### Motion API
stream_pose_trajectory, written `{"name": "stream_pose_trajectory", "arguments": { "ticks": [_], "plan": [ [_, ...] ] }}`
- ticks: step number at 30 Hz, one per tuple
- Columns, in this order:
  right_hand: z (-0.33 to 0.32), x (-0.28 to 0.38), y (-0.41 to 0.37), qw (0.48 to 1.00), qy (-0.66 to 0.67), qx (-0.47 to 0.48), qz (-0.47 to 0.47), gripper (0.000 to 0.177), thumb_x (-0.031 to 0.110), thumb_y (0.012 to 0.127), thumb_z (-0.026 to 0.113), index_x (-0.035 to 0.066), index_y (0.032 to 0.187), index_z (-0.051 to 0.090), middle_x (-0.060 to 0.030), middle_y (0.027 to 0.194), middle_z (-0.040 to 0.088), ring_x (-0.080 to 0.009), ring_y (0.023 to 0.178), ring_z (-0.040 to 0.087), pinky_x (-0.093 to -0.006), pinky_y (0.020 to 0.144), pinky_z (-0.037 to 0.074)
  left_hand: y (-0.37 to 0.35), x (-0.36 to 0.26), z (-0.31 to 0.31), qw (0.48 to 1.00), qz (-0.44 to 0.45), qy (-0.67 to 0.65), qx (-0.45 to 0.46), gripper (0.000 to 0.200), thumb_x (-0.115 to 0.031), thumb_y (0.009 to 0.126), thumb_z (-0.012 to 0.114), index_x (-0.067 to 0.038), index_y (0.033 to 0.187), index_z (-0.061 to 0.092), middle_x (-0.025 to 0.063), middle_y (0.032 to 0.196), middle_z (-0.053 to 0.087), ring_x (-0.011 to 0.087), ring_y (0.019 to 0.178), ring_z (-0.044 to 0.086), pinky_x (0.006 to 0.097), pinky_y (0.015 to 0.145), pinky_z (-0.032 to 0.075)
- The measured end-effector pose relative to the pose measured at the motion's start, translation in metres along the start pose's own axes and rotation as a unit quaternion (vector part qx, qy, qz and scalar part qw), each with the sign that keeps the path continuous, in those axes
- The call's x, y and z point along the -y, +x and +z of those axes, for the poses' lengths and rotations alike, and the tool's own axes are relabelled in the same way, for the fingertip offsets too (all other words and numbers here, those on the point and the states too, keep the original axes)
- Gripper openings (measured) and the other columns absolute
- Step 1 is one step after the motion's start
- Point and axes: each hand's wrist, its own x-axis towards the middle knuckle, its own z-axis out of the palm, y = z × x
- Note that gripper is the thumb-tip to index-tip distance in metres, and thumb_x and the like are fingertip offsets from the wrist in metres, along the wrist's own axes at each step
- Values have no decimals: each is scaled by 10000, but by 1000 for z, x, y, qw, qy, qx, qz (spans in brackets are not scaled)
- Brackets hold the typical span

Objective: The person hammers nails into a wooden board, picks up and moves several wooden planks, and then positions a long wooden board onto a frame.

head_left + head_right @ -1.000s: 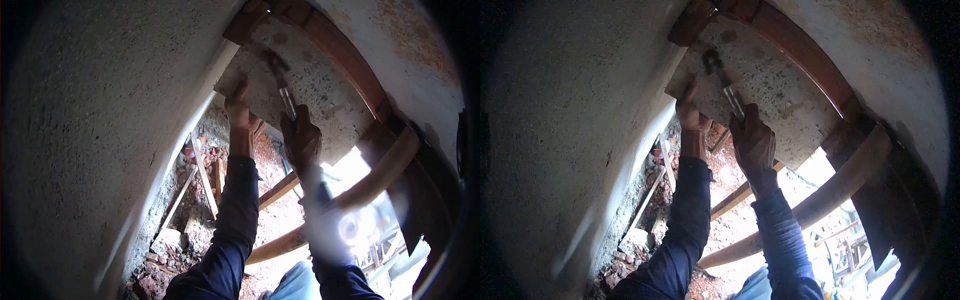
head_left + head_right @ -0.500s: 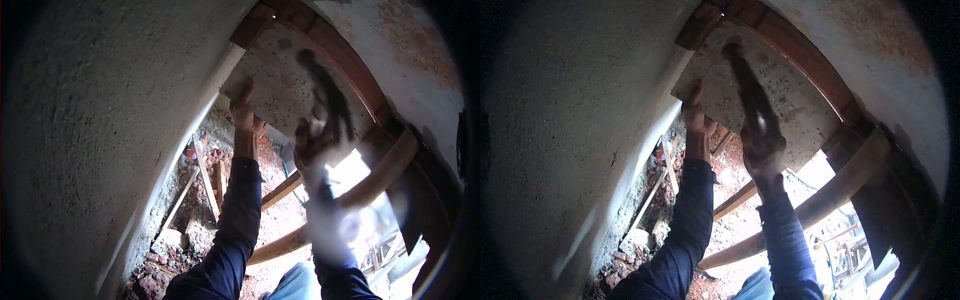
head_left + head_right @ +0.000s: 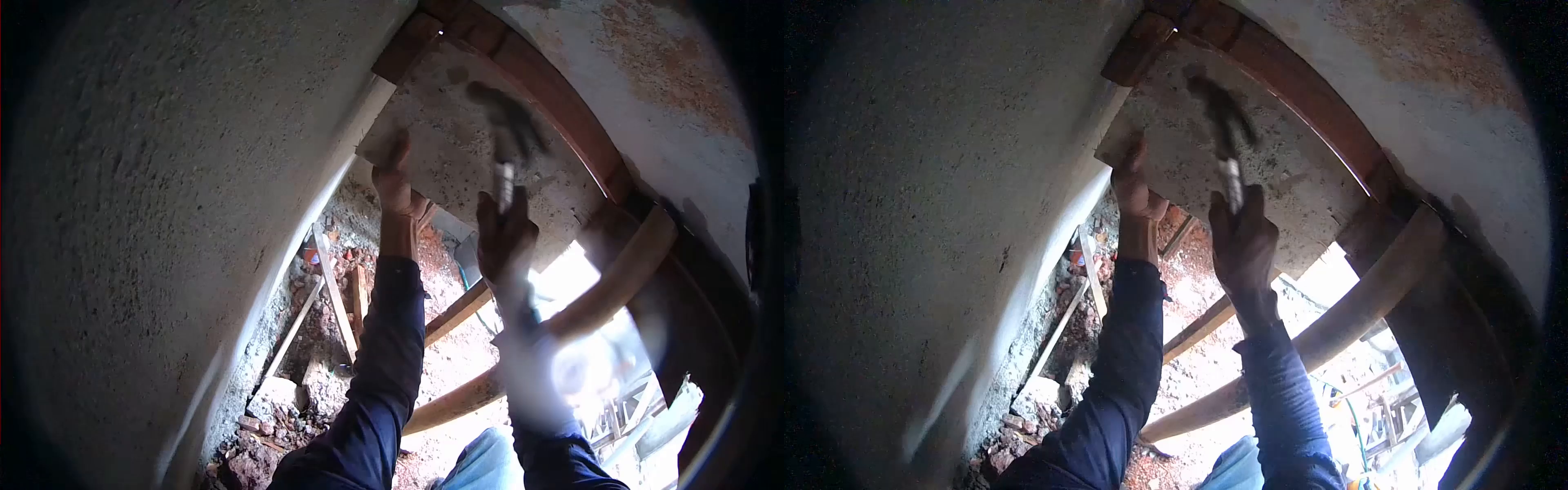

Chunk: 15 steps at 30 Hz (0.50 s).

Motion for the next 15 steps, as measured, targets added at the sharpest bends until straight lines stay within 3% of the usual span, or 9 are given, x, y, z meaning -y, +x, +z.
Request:
{"name": "stream_pose_trajectory", "arguments": {
  "ticks": [5, 8, 13, 15],
  "plan": [
    [-6, 17, 10, 992, 56, -93, -63, 383, 239, 930, 610, -48, 1162, 506, -150, 585, 582, -293, 504, 613, -396, 466, 438, -2, -2, 4, 1000, 8, -4, -10, 463, -170, 915, 620, -40, 1332, 469, 110, 1252, 571, 259, 1131, 572, 427, 931, 496],
    [-12, 6, 27, 980, -143, 131, -46, 230, 230, 945, 583, 50, 1035, 471, -206, 615, 609, -364, 582, 668, -438, 490, 512, -3, -5, 7, 1000, 20, 7, -8, 461, -151, 910, 622, -42, 1331, 469, 110, 1253, 570, 262, 1127, 572, 437, 934, 494],
    [-32, 37, 28, 990, -70, 122, 10, 239, 218, 927, 601, 45, 1026, 469, -198, 627, 612, -384, 580, 657, -453, 489, 524, -5, -5, 8, 1000, 14, -1, 16, 508, -168, 881, 657, -51, 1338, 466, 102, 1245, 569, 273, 1132, 566, 454, 957, 480],
    [-29, 24, 26, 983, -32, 30, -179, 241, 214, 927, 602, 43, 1036, 472, -191, 631, 618, -377, 560, 649, -438, 447, 499, -4, -7, 12, 1000, 19, 0, 10, 520, -177, 879, 662, -51, 1342, 462, 102, 1245, 569, 275, 1138, 562, 454, 961, 477]
  ]
}}
